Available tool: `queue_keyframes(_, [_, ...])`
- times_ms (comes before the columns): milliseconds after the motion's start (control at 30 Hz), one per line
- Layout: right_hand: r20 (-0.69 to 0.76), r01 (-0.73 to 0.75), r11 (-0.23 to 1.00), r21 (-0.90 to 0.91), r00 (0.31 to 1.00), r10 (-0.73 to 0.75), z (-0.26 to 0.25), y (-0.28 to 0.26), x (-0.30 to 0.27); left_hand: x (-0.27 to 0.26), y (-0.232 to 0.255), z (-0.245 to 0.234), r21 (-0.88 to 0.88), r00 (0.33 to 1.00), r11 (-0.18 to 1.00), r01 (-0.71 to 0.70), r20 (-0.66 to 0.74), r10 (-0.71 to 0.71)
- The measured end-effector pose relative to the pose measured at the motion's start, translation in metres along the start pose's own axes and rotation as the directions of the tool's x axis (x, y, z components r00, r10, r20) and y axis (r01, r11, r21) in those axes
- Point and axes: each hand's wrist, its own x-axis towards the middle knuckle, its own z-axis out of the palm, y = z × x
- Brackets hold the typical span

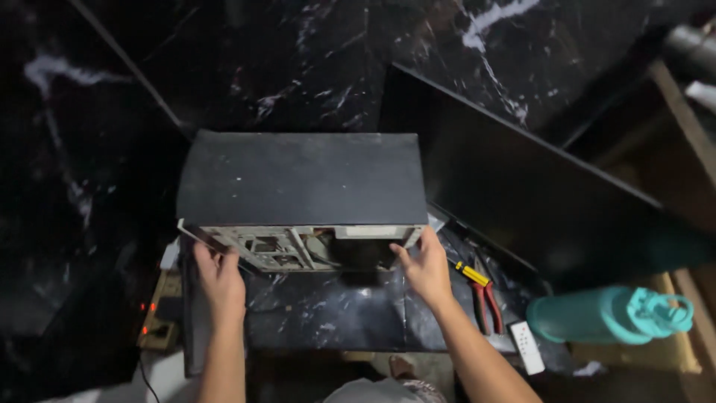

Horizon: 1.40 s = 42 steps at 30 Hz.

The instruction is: Repairing and disassembling internal components of a desktop computer tower using tools.

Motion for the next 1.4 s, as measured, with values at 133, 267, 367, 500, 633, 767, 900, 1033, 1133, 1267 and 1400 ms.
queue_keyframes(133, [0.047,0.01,1.0,0.005,0.999,-0.011,-0.02,-0.013,-0.01,-0.034,0.019,0.006,-0.025,0.997,0.997,-0.069,-0.016,0.069])
queue_keyframes(267, [0.069,0.061,0.998,-0.016,0.996,-0.06,-0.037,-0.014,-0.015,-0.062,0.04,0.015,-0.015,0.998,1.0,0.007,-0.061,-0.008])
queue_keyframes(367, [0.091,0.108,0.994,-0.009,0.99,-0.107,-0.048,-0.011,-0.024,-0.086,0.049,0.018,0.014,0.992,0.998,0.056,-0.111,-0.054])
queue_keyframes(500, [0.114,0.084,0.996,0.028,0.99,-0.086,-0.055,-0.009,-0.037,-0.108,0.054,0.013,0.0,0.991,1.0,-0.005,-0.136,0.005])
queue_keyframes(633, [0.153,0.052,0.996,0.071,0.986,-0.062,-0.061,-0.001,-0.045,-0.12,0.052,0.009,0.01,0.986,1.0,0.027,-0.164,-0.025])
queue_keyframes(767, [0.157,0.101,0.993,0.06,0.981,-0.109,-0.063,0.0,-0.047,-0.121,0.059,0.008,0.113,0.986,0.993,0.044,-0.164,-0.025])
queue_keyframes(900, [0.16,0.123,0.987,0.106,0.977,-0.139,-0.061,0.002,-0.047,-0.12,0.065,0.006,0.214,0.99,0.977,0.0,-0.137,0.03])
queue_keyframes(1033, [0.171,0.151,0.985,0.08,0.972,-0.162,-0.062,0.01,-0.034,-0.11,0.065,0.005,0.386,0.992,0.922,-0.02,-0.109,0.067])
queue_keyframes(1133, [0.19,0.167,0.983,0.071,0.966,-0.177,-0.059,0.02,-0.018,-0.09,0.064,0.009,0.466,0.995,0.885,-0.019,-0.079,0.064])
queue_keyframes(1267, [0.176,0.064,0.994,0.088,0.981,-0.078,-0.048,0.006,0.003,-0.058,0.045,0.015,0.416,0.993,0.909,0.021,-0.113,0.029])
queue_keyframes(1400, [0.103,0.033,0.995,-0.092,0.994,-0.024,-0.042,-0.016,0.004,-0.038,0.047,0.016,0.553,0.993,0.833,0.005,-0.103,0.062])
